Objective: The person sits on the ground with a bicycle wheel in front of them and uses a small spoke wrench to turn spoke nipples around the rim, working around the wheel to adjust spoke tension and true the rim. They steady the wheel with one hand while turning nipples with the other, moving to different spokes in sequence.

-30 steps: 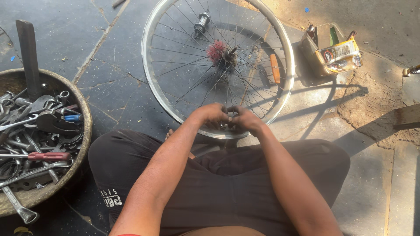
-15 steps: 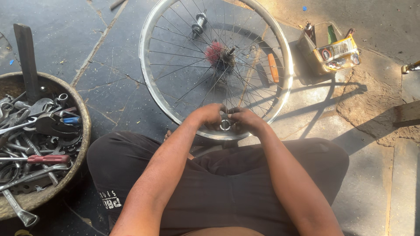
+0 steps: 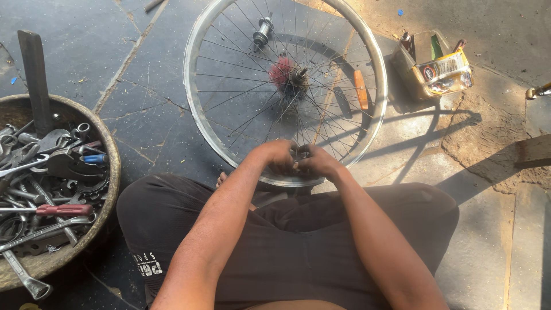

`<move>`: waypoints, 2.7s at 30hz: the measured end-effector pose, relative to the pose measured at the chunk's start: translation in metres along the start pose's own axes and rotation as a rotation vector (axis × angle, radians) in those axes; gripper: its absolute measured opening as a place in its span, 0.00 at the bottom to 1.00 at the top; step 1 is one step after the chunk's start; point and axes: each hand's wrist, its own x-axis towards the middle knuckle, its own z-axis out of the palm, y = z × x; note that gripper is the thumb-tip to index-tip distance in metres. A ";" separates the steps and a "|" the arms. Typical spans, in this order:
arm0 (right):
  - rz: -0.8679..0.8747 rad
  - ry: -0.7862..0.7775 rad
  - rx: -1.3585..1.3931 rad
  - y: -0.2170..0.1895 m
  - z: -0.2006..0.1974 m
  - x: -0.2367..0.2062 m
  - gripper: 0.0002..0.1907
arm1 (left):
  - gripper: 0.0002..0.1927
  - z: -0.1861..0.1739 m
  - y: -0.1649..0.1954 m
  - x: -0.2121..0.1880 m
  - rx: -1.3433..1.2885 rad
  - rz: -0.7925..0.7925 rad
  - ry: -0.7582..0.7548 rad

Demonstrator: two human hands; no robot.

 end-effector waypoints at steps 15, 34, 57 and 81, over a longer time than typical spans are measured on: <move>-0.008 -0.028 -0.027 -0.015 -0.007 -0.017 0.31 | 0.20 0.015 0.018 -0.018 0.596 0.118 0.346; -0.008 -0.060 0.098 -0.005 -0.009 -0.007 0.28 | 0.16 0.001 0.008 -0.004 0.077 0.012 0.023; -0.024 0.020 -0.105 -0.002 -0.007 0.000 0.26 | 0.09 0.007 0.003 0.005 -0.016 -0.025 0.023; 0.048 -0.042 0.131 -0.018 -0.005 -0.015 0.28 | 0.13 0.007 0.003 -0.001 0.613 0.158 0.262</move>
